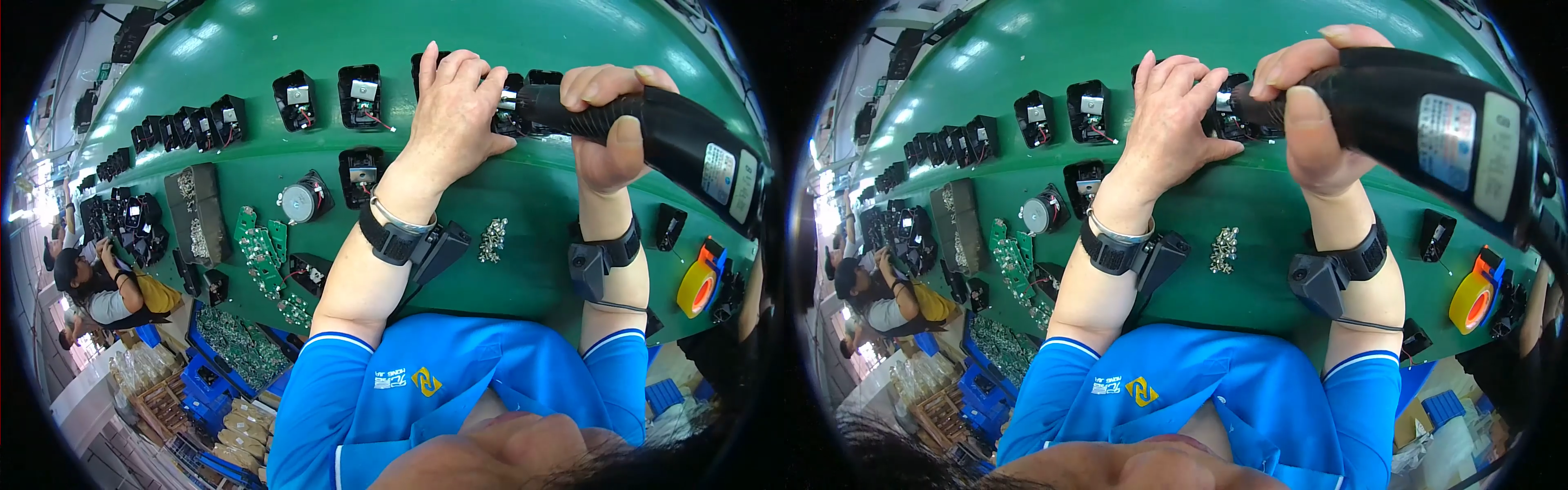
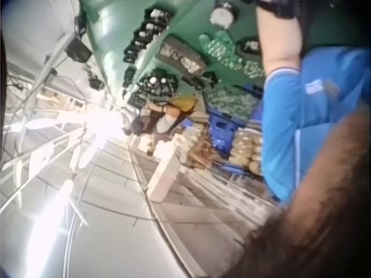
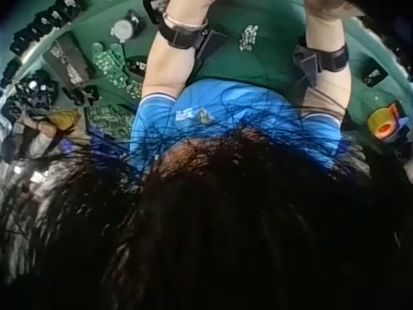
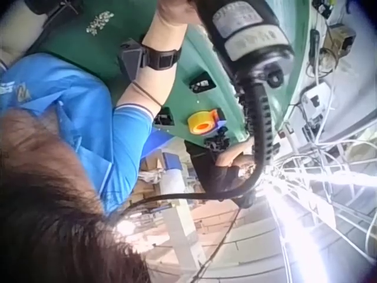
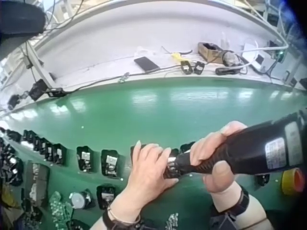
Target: Assembling electronic devices using an electric screwdriver on a production line.
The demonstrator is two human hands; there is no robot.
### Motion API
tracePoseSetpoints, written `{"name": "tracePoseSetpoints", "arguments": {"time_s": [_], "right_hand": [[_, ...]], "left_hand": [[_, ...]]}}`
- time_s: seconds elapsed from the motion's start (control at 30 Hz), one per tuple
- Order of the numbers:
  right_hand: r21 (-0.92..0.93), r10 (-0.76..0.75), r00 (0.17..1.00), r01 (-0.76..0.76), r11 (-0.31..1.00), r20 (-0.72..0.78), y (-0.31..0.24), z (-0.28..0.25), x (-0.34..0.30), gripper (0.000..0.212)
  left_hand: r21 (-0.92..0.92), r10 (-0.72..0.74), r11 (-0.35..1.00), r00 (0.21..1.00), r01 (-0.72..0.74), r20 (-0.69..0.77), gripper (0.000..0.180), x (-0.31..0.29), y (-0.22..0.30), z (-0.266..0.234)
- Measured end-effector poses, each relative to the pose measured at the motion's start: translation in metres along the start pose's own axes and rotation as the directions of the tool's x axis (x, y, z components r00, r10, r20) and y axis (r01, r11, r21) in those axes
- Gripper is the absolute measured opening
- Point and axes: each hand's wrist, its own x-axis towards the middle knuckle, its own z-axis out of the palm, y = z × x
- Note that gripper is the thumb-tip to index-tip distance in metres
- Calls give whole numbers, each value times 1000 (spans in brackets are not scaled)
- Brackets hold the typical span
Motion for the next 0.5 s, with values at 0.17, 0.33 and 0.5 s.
{"name": "tracePoseSetpoints", "arguments": {"time_s": [0.17,0.33,0.5], "right_hand": [[148,-66,989,46,988,129,10,4,-2,42],[-9,64,989,-64,998,131,5,14,-3,42],[22,1,999,-1,1000,33,-3,21,9,35]], "left_hand": [[15,-1,1000,1000,1,3,60,-4,-6,-2],[37,-1,999,1000,0,20,59,-6,-9,-4],[63,32,997,999,-32,2,57,-1,0,-10]]}}
